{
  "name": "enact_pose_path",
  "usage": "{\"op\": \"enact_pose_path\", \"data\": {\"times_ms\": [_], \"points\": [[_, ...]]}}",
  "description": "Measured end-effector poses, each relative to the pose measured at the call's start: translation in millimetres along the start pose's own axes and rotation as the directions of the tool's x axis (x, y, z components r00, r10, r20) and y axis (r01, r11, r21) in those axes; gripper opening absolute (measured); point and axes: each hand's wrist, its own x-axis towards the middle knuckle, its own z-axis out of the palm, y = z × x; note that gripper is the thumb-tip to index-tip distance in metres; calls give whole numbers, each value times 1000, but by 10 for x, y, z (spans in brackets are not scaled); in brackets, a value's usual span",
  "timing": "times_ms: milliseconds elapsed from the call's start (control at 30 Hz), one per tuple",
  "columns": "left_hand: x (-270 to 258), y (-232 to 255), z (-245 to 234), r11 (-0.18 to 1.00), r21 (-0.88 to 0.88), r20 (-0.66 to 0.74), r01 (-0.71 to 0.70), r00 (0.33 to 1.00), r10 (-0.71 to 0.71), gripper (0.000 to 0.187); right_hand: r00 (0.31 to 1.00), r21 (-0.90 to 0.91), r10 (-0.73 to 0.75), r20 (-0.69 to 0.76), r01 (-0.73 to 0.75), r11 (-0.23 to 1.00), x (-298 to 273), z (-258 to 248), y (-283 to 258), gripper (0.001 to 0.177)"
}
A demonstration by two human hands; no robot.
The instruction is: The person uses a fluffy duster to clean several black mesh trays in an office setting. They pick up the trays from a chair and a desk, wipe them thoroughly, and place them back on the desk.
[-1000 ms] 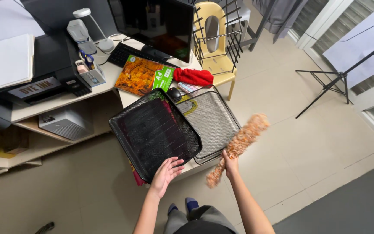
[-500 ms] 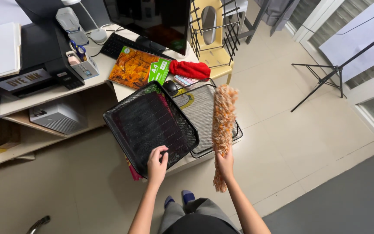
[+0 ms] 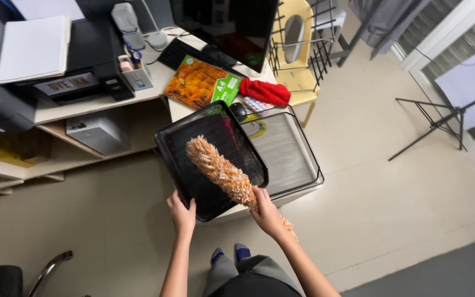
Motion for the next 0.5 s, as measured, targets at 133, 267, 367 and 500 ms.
{"op": "enact_pose_path", "data": {"times_ms": [133, 267, 367, 500], "points": [[2, -71, -16, 995, 46, -60, -89, 994, 92, 64, 993, -22, 80, 87, -78, 997, -37, 80, 26, 69], [-53, 88, -151, 999, 10, -51, 33, 998, -32, 49, 991, -61, 89, 95, -84, 995, -68, 110, 153, 69], [-82, 208, -222, 993, 14, -44, 120, 992, -120, 39, 992, -55, 67, 107, -61, 997, -90, 88, 172, 70], [-66, 58, -151, 934, -174, 51, 311, 951, -306, 24, 995, -39, 31, 96, -27, 999, -133, 114, 227, 72]]}}
